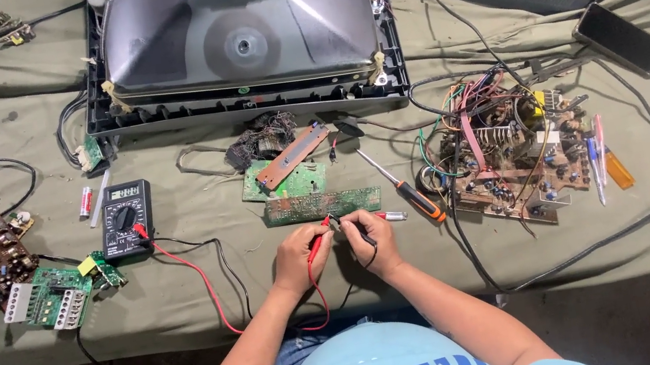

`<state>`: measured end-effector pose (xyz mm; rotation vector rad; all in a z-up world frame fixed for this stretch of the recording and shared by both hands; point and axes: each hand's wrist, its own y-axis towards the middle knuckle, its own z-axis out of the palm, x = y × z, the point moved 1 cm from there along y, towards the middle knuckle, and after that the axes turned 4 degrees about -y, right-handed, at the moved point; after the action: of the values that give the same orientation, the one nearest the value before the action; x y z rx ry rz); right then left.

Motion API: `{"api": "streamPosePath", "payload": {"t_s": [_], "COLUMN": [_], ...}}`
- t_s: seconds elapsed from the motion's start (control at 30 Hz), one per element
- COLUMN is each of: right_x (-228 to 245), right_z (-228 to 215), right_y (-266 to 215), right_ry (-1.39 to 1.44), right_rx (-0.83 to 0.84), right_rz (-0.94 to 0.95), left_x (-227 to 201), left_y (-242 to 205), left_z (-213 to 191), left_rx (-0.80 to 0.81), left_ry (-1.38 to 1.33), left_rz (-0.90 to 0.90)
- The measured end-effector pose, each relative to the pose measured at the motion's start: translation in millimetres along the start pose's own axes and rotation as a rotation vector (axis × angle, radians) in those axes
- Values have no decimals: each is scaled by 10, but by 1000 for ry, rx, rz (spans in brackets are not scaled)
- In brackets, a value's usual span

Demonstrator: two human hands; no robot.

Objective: The person uses a multimeter to test a green circuit board. They hold the red and black probes and touch them to various points on the board to check for continuity or voltage. The workspace is cluttered with other electronic components and tools.

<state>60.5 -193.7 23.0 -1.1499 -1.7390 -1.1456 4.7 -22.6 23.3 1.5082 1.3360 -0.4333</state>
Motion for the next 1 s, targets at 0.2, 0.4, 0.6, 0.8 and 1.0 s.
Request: {"api": "streamPosePath", "payload": {"t_s": [0.2,0.4,0.6,0.8,1.0], "right_x": [30,-58,-14,25,-30], "right_z": [-14,12,11,-8,6], "right_y": [7,-9,-7,-2,3], "right_ry": [-9,-15,-29,-15,3], "right_rx": [10,16,7,-6,-22], "right_rz": [-9,-32,-18,-12,-12], "left_x": [0,29,16,3,34], "left_y": [-3,-17,-17,-6,-27], "left_z": [10,37,37,31,43], "left_rx": [6,-3,0,9,-11], "left_ry": [15,43,16,23,18], "left_rz": [-16,0,-17,-11,-22]}}
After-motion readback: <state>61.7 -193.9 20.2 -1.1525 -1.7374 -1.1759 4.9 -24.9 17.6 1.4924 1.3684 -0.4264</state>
